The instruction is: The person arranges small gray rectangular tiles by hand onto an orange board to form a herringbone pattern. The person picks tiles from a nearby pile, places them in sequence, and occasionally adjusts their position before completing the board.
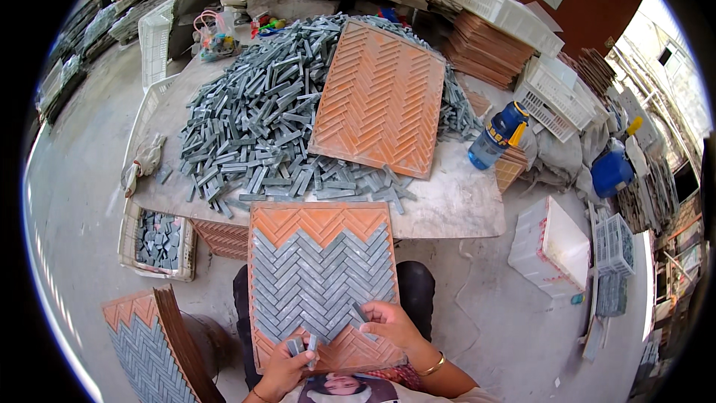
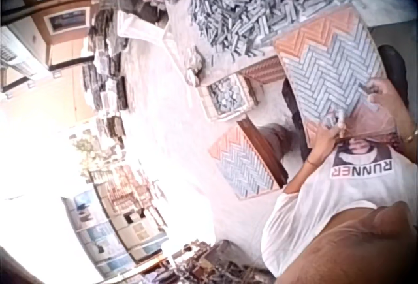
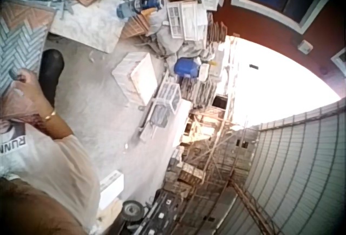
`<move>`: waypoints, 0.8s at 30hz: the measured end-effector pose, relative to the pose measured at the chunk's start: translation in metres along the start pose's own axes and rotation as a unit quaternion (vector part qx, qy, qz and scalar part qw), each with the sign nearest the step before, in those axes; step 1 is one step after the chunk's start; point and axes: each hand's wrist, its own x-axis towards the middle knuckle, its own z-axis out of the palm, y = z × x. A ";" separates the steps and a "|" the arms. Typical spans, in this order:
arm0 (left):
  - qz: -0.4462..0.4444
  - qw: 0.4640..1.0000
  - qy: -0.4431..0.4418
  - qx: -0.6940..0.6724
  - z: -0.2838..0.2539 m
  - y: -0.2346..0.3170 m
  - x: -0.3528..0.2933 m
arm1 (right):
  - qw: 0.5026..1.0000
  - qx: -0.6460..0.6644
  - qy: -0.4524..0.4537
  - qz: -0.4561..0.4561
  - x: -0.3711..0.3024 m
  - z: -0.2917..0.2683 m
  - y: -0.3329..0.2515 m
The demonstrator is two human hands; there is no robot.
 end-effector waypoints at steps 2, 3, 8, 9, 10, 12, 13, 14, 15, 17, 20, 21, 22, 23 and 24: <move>0.001 1.000 -0.008 0.016 0.001 0.001 0.000 | 1.000 -0.010 -0.007 -0.026 0.000 -0.003 0.007; 0.003 1.000 -0.006 0.016 0.001 0.001 -0.001 | 1.000 -0.012 -0.010 -0.027 -0.001 -0.005 0.008; -0.006 1.000 -0.009 0.010 0.000 0.000 -0.002 | 0.999 -0.037 0.024 -0.003 0.002 -0.007 0.006; -0.004 1.000 -0.005 0.007 -0.001 -0.001 -0.001 | 0.998 -0.048 0.032 0.015 0.000 -0.005 0.000; -0.001 1.000 -0.001 0.005 -0.001 -0.002 -0.001 | 0.997 -0.057 0.039 0.033 0.000 -0.004 -0.005; 0.007 1.000 0.000 0.003 -0.003 -0.005 -0.001 | 0.996 -0.073 0.041 0.015 0.000 -0.003 -0.001; 0.014 1.000 -0.005 0.001 -0.005 -0.007 0.000 | 0.996 -0.083 0.042 0.006 0.000 -0.003 0.002; 0.020 1.000 -0.009 0.000 -0.007 -0.008 0.000 | 0.994 -0.100 0.034 -0.006 -0.001 -0.002 0.004; 0.011 1.000 0.000 0.003 -0.007 -0.008 0.000 | 0.993 -0.117 0.026 -0.018 -0.002 -0.001 0.005; -0.007 1.000 0.014 0.007 -0.005 -0.005 -0.001 | 0.991 -0.129 0.011 -0.031 -0.004 -0.001 0.007; -0.003 1.000 0.008 0.006 -0.002 -0.005 0.001 | 0.994 -0.107 -0.008 -0.025 -0.006 -0.002 0.012; 0.001 1.000 0.006 0.026 -0.001 -0.003 0.001 | 0.995 -0.096 -0.010 -0.018 -0.006 -0.003 0.013; 0.005 0.999 0.005 0.044 0.002 -0.001 0.001 | 0.996 -0.085 -0.014 -0.009 -0.005 -0.004 0.014; 0.009 0.998 0.004 0.062 0.004 0.001 0.001 | 0.996 -0.084 -0.009 -0.015 -0.005 -0.003 0.013; 0.013 0.998 -0.003 0.060 0.006 0.002 0.001 | 0.996 -0.082 -0.004 -0.022 -0.005 -0.003 0.011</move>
